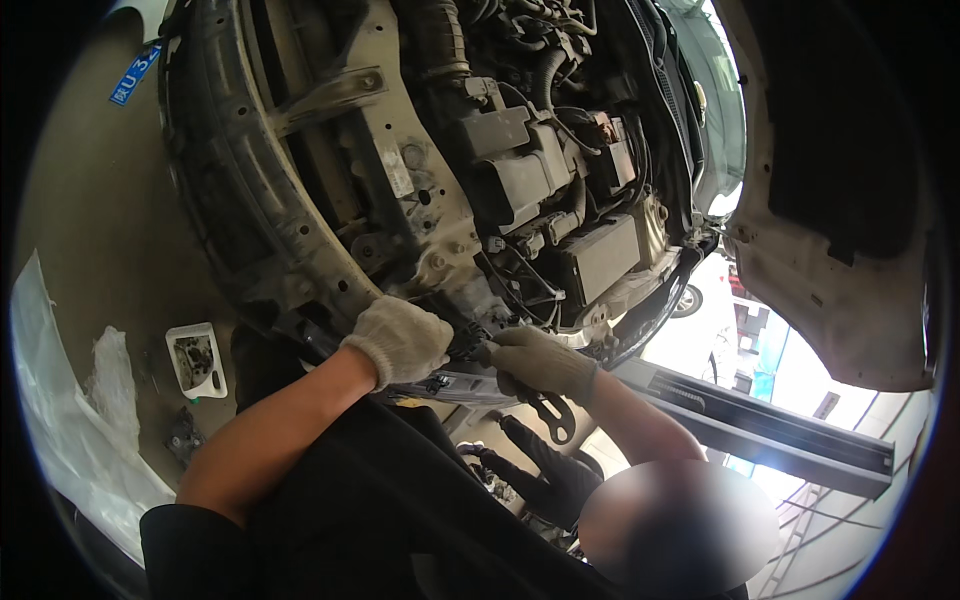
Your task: The person works on the front of a car with the hood open, using a wrench to tighten bolts on the front bumper area. The person repeatedly reaches into the engine bay to adjust components and secure fasteners.
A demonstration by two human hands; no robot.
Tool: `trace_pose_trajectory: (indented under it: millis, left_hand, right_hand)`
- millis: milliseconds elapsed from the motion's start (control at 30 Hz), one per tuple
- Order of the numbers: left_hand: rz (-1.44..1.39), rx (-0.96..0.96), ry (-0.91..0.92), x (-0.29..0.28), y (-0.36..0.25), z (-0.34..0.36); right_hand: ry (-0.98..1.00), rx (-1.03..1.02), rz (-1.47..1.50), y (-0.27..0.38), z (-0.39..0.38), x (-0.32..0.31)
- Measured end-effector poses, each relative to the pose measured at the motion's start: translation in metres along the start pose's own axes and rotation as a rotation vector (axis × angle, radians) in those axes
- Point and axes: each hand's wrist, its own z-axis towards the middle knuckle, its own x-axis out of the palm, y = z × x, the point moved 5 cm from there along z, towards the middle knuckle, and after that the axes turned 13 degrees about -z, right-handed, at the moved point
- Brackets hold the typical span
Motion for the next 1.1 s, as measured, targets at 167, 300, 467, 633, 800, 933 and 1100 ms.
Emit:
trace_pose_trajectory:
  millis: [167,300,467,633,800,933,1100]
  left_hand:
    - [-0.014,-0.027,0.028,-0.003,-0.002,-0.001]
    - [-0.022,-0.022,0.015,0.000,0.001,-0.002]
    - [-0.006,-0.010,-0.002,0.002,0.001,-0.003]
    - [-0.001,-0.036,0.028,0.004,0.005,0.000]
    - [-0.016,0.003,-0.044,0.002,0.002,-0.002]
    - [-0.003,-0.013,-0.036,0.002,0.002,0.000]
    - [-0.042,-0.002,-0.065,0.003,0.004,-0.002]
  right_hand:
    - [0.059,0.067,-0.093,0.020,0.001,-0.005]
    - [0.146,0.075,-0.097,0.034,-0.004,-0.009]
    - [0.157,-0.018,-0.100,0.031,0.000,-0.009]
    - [0.082,-0.019,-0.207,0.040,-0.002,-0.007]
    - [-0.024,-0.215,-0.629,0.038,0.006,-0.004]
    - [-0.047,-0.296,-1.086,0.044,0.003,0.003]
    - [-0.044,-0.146,-1.298,0.070,-0.007,0.001]
